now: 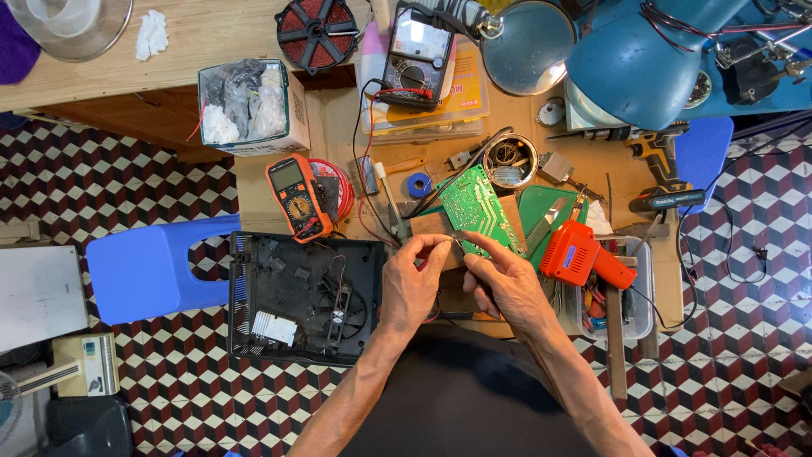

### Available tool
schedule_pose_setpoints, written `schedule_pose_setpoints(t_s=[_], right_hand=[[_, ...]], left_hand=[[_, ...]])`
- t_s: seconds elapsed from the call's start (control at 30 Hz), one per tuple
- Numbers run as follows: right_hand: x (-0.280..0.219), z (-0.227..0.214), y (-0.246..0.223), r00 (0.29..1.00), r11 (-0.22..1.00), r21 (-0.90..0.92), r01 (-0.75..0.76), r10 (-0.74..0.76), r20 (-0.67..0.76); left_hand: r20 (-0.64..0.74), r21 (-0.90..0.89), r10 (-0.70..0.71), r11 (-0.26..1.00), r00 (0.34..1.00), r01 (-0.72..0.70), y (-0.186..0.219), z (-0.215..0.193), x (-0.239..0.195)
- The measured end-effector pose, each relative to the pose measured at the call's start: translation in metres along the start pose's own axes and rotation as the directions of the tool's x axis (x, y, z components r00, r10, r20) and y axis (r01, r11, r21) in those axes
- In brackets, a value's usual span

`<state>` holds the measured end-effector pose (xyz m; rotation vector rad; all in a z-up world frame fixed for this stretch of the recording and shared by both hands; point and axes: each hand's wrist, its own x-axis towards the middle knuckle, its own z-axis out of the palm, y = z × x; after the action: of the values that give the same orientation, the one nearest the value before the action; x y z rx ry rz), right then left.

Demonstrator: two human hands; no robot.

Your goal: The person works on a green circuit board at a cluttered electronics repair bench. They remove a small black component, test it with a multimeter, and use a magnifying glass to inspect the board. They then use a heat gun on the board and flip it over to inspect the other side.

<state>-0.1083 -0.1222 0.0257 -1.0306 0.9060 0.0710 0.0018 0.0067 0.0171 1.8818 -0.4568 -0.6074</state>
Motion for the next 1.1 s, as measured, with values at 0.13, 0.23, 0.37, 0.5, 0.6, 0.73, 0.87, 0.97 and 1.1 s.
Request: schedule_pose_setpoints(t_s=[0.13, 0.23, 0.37, 0.5, 0.6, 0.73, 0.87, 0.97, 1.1], right_hand=[[0.002, 0.0, 0.001, 1.0, 1.0, 0.014, -0.012, 0.012, -0.002], [0.003, -0.001, 0.001, 1.0, 0.999, 0.016, -0.029, 0.029, -0.005], [0.004, -0.003, 0.003, 0.999, 0.999, 0.012, -0.047, 0.047, -0.005], [0.008, -0.006, 0.008, 1.0, 0.999, -0.02, -0.025, 0.025, 0.011], [0.01, -0.005, 0.006, 0.994, 0.994, 0.001, -0.108, 0.108, -0.022], [0.014, -0.006, 0.008, 0.994, 0.994, 0.023, -0.11, 0.109, 0.011], [0.019, -0.011, 0.009, 0.993, 0.993, 0.029, -0.114, 0.114, 0.022], [0.02, -0.014, 0.009, 0.996, 0.996, 0.024, -0.084, 0.083, 0.041], [0.022, -0.016, 0.008, 0.997, 0.997, 0.023, -0.067, 0.066, 0.047]], left_hand=[[-0.005, 0.041, 0.079, 0.996, 0.997, -0.079, -0.002, 0.001, -0.001], [-0.002, 0.048, 0.063, 0.997, 0.998, -0.063, 0.0, 0.001, -0.002], [-0.004, 0.037, 0.042, 0.998, 0.999, -0.042, 0.001, 0.0, -0.002], [-0.016, -0.015, 0.059, 0.998, 0.998, -0.059, -0.002, 0.0, -0.002], [-0.023, 0.019, 0.059, 0.998, 0.998, -0.058, 0.003, -0.001, -0.001], [-0.026, 0.026, 0.092, 0.995, 0.995, -0.092, 0.001, -0.003, 0.002], [0.005, 0.026, 0.055, 0.998, 0.998, -0.056, -0.001, -0.005, 0.004], [0.031, 0.034, 0.027, 0.999, 0.999, -0.029, -0.001, -0.004, 0.006], [0.057, 0.025, 0.013, 1.0, 0.998, -0.015, -0.001, -0.004, 0.008]])
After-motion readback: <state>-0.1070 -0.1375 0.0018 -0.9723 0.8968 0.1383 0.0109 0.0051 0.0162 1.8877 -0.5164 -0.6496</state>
